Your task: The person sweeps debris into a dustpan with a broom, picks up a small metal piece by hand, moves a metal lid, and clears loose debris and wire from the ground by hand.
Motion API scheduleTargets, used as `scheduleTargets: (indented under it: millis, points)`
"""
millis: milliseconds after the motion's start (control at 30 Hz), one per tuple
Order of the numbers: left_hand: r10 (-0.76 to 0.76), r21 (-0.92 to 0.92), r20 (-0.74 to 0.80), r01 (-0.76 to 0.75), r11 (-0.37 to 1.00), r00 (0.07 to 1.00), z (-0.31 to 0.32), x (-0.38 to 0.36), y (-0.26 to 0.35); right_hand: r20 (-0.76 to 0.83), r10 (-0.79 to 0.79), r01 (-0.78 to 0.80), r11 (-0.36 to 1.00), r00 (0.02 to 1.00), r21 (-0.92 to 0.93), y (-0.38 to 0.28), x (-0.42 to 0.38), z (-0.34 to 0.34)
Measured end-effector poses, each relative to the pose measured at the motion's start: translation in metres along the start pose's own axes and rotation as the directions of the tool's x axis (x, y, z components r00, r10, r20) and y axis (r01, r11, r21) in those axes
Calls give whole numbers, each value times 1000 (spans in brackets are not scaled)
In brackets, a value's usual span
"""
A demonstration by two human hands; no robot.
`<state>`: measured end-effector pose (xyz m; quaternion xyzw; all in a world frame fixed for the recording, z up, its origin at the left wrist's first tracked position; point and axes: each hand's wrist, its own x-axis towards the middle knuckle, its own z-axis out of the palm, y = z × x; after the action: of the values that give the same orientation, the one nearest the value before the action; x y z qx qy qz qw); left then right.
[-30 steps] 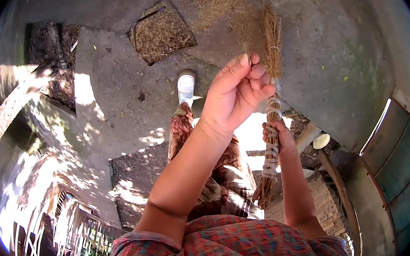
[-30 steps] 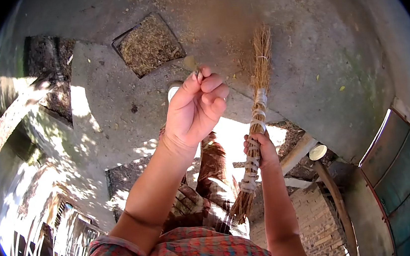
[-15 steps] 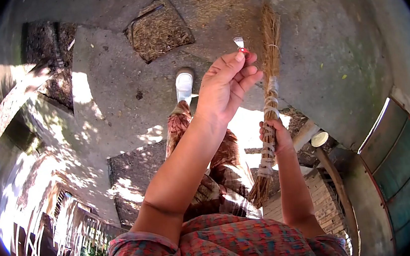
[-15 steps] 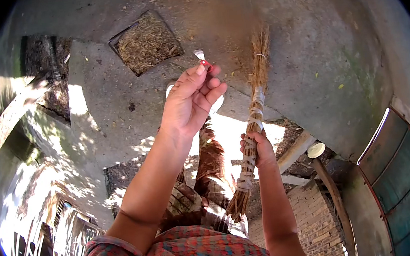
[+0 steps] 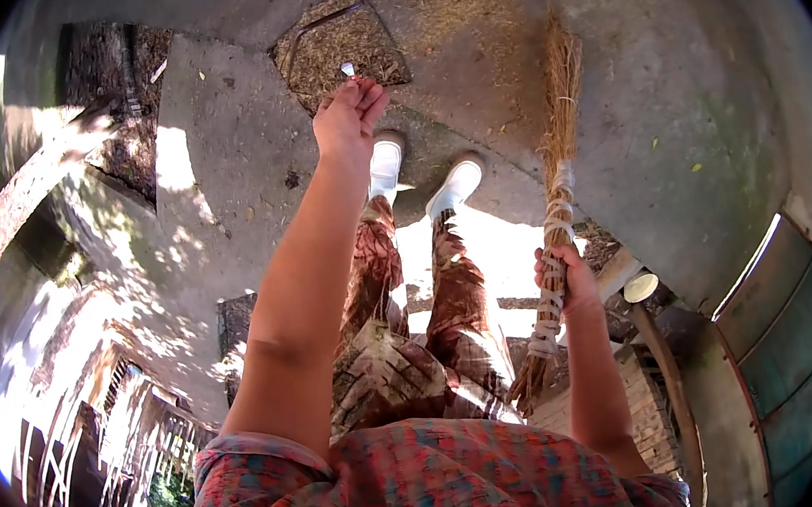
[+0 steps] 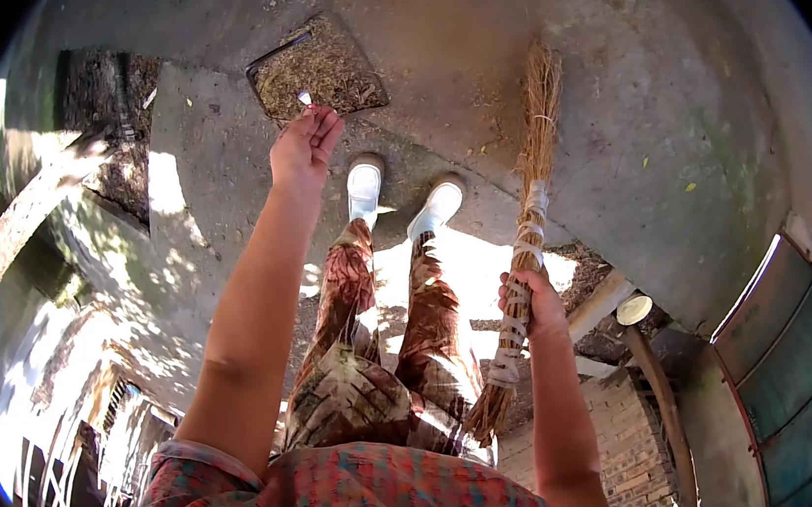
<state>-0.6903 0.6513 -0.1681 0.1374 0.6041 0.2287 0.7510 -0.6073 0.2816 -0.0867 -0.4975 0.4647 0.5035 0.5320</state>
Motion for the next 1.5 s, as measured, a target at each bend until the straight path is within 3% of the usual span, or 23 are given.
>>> scheduleTargets:
  millis: [167,433,633,733,933,1133,1267,1333,1400,1467,1500]
  points:
    - [-62,-58,64,65,996,996,-19,-31,-25,-11,-38,38,999,999,12,3,-2,10]
    - [-262,262,245,197,945,934,-30,-72,-33,-62,-92,98,991,994,96,4,-12,30]
    - [-321,385,328,185,904,888,-22,-87,-8,67,-81,69,983,994,172,14,3,14]
    - [-338,378,416,178,909,844,-22,-85,-3,74,-99,84,980,992,182,13,4,8]
    - [-310,357,458,147,922,833,-16,-83,-12,57,-78,70,989,995,130,9,1,6]
    - [-274,304,405,154,940,872,-11,-93,-20,50,-54,49,994,997,94,12,5,11]
    - [-274,261,466,165,951,841,-12,-101,-10,86,-79,71,993,993,92,13,7,10]
    - [-307,183,639,248,951,705,-2,-113,0,96,-60,52,995,994,85,12,6,9]
    - [-277,199,647,194,961,711,5,-122,7,93,-40,32,996,995,78,10,9,6]
    - [-265,225,707,148,963,656,8,-122,10,110,-14,4,996,994,93,8,9,4]
    - [-276,306,637,93,948,720,14,-125,14,99,-13,5,997,995,77,7,10,3]
